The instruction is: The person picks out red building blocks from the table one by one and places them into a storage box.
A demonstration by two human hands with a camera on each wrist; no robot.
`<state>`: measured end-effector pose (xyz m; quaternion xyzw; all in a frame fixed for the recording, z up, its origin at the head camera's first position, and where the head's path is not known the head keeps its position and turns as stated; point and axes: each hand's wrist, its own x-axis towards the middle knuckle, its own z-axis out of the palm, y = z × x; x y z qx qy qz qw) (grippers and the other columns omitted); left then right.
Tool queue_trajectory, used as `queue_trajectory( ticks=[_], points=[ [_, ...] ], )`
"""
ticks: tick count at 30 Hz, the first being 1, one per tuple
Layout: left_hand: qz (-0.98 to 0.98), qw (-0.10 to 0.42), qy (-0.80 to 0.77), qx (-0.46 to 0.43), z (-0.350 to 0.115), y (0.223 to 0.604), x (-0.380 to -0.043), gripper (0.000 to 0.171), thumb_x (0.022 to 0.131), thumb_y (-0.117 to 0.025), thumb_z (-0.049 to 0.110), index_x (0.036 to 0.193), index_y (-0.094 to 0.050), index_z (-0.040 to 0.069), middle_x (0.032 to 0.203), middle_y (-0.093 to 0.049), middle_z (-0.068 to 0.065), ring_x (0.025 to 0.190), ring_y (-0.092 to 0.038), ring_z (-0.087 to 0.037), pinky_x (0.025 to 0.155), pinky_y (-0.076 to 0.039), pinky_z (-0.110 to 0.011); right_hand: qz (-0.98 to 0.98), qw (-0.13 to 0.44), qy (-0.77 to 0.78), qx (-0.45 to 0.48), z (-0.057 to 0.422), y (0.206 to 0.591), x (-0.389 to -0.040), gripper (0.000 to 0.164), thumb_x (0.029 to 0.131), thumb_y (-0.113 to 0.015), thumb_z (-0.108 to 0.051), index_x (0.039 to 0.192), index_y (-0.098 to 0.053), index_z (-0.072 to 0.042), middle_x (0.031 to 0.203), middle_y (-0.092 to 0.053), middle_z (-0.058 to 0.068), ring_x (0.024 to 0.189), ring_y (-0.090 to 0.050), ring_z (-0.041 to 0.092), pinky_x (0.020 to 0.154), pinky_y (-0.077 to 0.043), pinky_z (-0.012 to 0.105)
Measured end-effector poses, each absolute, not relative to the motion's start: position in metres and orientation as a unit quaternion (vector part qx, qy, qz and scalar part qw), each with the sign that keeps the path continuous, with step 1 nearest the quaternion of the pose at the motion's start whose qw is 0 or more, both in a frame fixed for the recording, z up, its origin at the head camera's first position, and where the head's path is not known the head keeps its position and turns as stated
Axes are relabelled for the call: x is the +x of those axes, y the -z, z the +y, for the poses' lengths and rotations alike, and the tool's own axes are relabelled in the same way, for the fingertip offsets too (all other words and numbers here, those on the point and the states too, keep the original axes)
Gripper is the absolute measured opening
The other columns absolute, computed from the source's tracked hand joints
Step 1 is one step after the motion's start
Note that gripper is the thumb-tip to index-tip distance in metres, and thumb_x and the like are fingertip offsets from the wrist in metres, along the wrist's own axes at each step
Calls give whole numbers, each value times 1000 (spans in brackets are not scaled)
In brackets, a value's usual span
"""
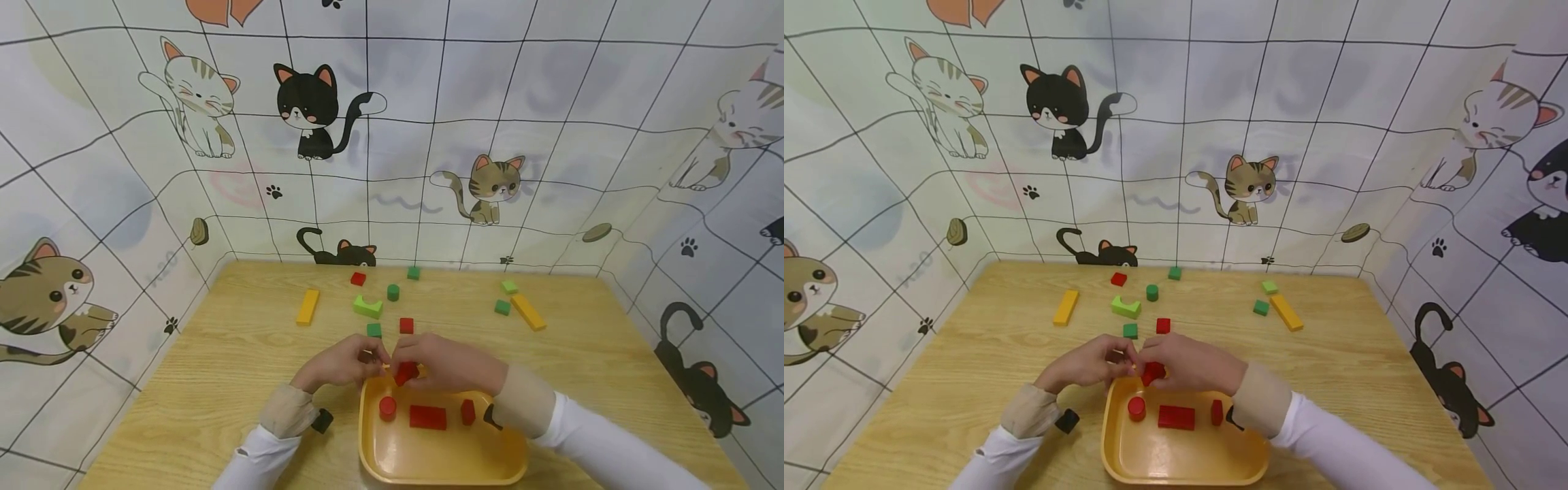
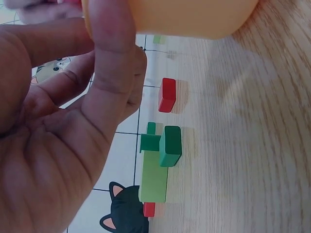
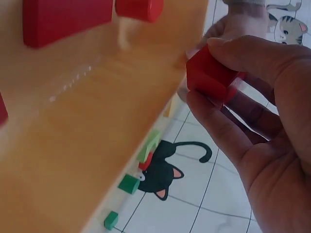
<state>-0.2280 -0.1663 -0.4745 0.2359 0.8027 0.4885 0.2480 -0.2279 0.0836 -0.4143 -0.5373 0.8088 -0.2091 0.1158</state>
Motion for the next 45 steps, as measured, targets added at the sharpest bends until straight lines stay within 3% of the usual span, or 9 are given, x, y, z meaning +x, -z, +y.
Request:
queue_trajectory(
  ticks=[10, 17, 27, 33, 38, 45],
  points=[
    [804, 239, -487, 243, -168, 476, -228, 15, 103, -61, 0, 110, -73, 7, 104, -69, -5, 76, -63, -15, 59, -61, -35, 784, 120, 179, -582, 78, 423, -203, 20, 93, -81, -10, 111, -75, -17, 105, -66, -6, 96, -56, 3, 90, -50, 8],
    [803, 233, -490, 246, -168, 476, -227, 12, 103, -63, 2, 110, -73, 6, 103, -68, -6, 68, -61, -15, 60, -62, -43, 763, 112, 146, -620, 75, 433, -191, 17, 94, -80, -12, 106, -71, -20, 100, -65, -10, 91, -55, -2, 86, -43, 2],
    [802, 242, -494, 232, -167, 476, -226, 13, 104, -64, 3, 108, -74, 11, 100, -68, -2, 67, -60, -15, 59, -59, -35, 733, 142, 98, -658, 66, 441, -180, 20, 94, -82, -17, 111, -72, -22, 107, -66, -12, 95, -52, -3, 88, -38, 0],
    [801, 243, -495, 232, -167, 475, -226, 11, 104, -65, 5, 108, -74, 11, 100, -68, -2, 69, -61, -16, 59, -60, -35, 707, 153, 70, -687, 60, 449, -177, 16, 96, -80, -19, 110, -74, -22, 101, -65, -12, 88, -52, -5, 82, -35, -3],
    [801, 243, -493, 235, -166, 475, -227, 11, 104, -66, 5, 109, -74, 10, 100, -68, -2, 67, -61, -16, 58, -60, -34, 680, 128, 53, -720, 56, 456, -176, 6, 99, -77, -17, 102, -73, -21, 93, -63, -9, 80, -50, -4, 75, -32, -1],
    [801, 242, -497, 232, -166, 474, -225, 10, 104, -65, 5, 110, -73, 8, 101, -68, -3, 69, -61, -16, 57, -60, -33, 676, 103, 34, -729, 56, 460, -174, 9, 99, -77, -17, 97, -70, -23, 92, -61, -10, 79, -46, -4, 71, -29, 0]
  ],
)
